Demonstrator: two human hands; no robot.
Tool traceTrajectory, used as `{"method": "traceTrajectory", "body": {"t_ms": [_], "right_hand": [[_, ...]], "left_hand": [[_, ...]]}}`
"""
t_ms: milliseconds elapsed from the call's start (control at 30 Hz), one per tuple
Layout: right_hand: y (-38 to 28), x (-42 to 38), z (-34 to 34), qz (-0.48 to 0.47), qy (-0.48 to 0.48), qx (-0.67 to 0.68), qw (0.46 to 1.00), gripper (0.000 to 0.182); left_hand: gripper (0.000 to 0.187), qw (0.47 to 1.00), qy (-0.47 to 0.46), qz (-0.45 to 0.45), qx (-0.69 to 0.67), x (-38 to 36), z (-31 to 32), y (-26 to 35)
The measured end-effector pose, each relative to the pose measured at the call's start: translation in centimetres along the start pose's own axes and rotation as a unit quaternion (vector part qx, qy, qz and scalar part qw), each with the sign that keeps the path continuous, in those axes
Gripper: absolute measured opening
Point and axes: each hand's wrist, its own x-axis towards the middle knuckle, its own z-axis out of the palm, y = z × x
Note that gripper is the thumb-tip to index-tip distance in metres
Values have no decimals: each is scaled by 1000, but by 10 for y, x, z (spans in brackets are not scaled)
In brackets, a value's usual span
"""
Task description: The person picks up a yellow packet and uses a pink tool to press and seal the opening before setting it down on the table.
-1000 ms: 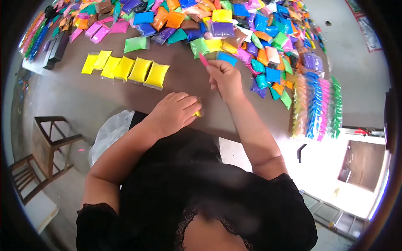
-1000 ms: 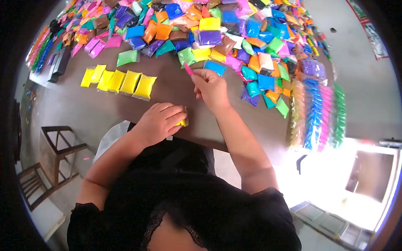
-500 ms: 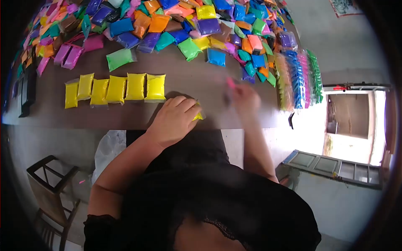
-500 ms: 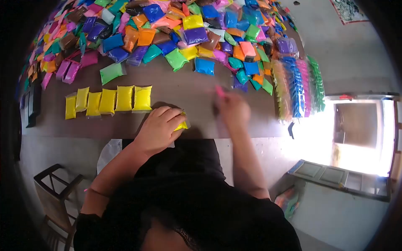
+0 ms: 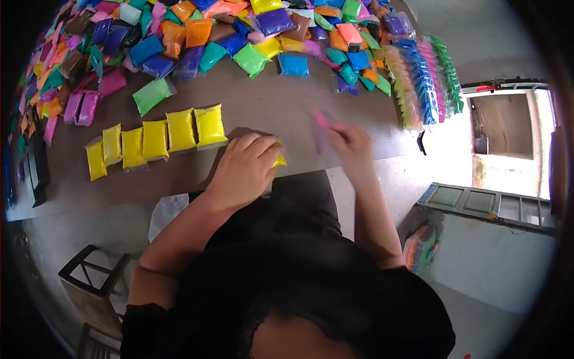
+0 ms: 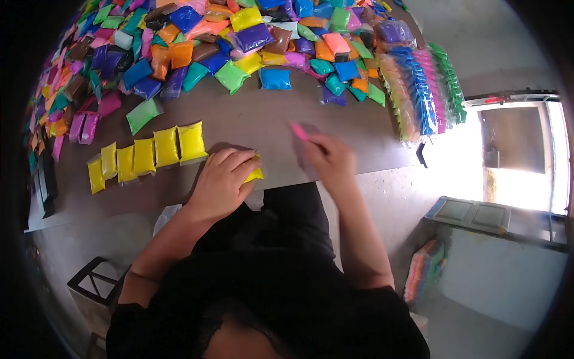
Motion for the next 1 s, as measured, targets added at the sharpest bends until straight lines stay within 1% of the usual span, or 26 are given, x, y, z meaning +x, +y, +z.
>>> {"method": "traceTrajectory", "body": {"t_ms": [33,100,133,200,233,300,333,400,433,500,533,600,633,700,733,800,833,900,933,1000], "right_hand": [[-12,17,23,-38,-11,13,999,15],[-33,49,51,-74,-57,48,994,15],[-39,58,58,-79,-59,50,994,15],[-47,71,67,-139,-136,-20,981,16],[-47,72,71,-143,-137,-18,980,16],[-46,71,75,-101,-115,-104,983,18],[-45,71,73,-104,-115,-103,982,18],[-41,70,68,-64,-73,-115,989,17],[-39,69,70,-67,-73,-113,989,17],[-36,66,76,-137,-47,-67,987,17],[-34,66,75,-136,-44,-63,988,17],[-34,68,72,-93,-78,-106,987,19],[-30,70,67,-93,-75,-102,988,19],[-14,75,44,-55,-75,-196,976,20],[-5,72,29,-54,-70,-194,977,20],[7,59,4,36,-40,-253,966,23],[7,51,3,38,-37,-250,967,23],[2,33,8,-8,40,-171,984,26],[0,29,23,-31,34,-165,985,26],[-4,28,52,-112,37,-111,987,26]], "left_hand": [[35,1000,0,-4,-16,0,0,0],[36,1000,9,-8,-15,-1,3,-2],[36,1000,19,-9,-18,-1,4,-2],[36,1000,25,-12,-10,-1,2,0],[36,1000,25,-12,-8,-2,2,1],[37,999,28,-18,-5,-3,3,1],[37,999,30,-21,-5,-2,5,1],[37,999,34,-24,-9,-2,5,2],[37,999,33,-26,-15,-2,4,3],[36,999,40,-18,-12,0,5,2],[36,999,45,-9,-13,0,4,2],[36,999,46,0,-6,1,4,2],[36,999,51,7,-2,0,4,2],[36,999,52,11,8,1,4,4],[36,998,55,11,13,1,4,5],[36,998,62,14,24,2,6,5],[36,997,67,13,30,1,7,6],[36,997,58,17,46,1,8,9],[36,996,54,17,62,2,7,10],[36,996,43,20,72,2,8,9]]}}
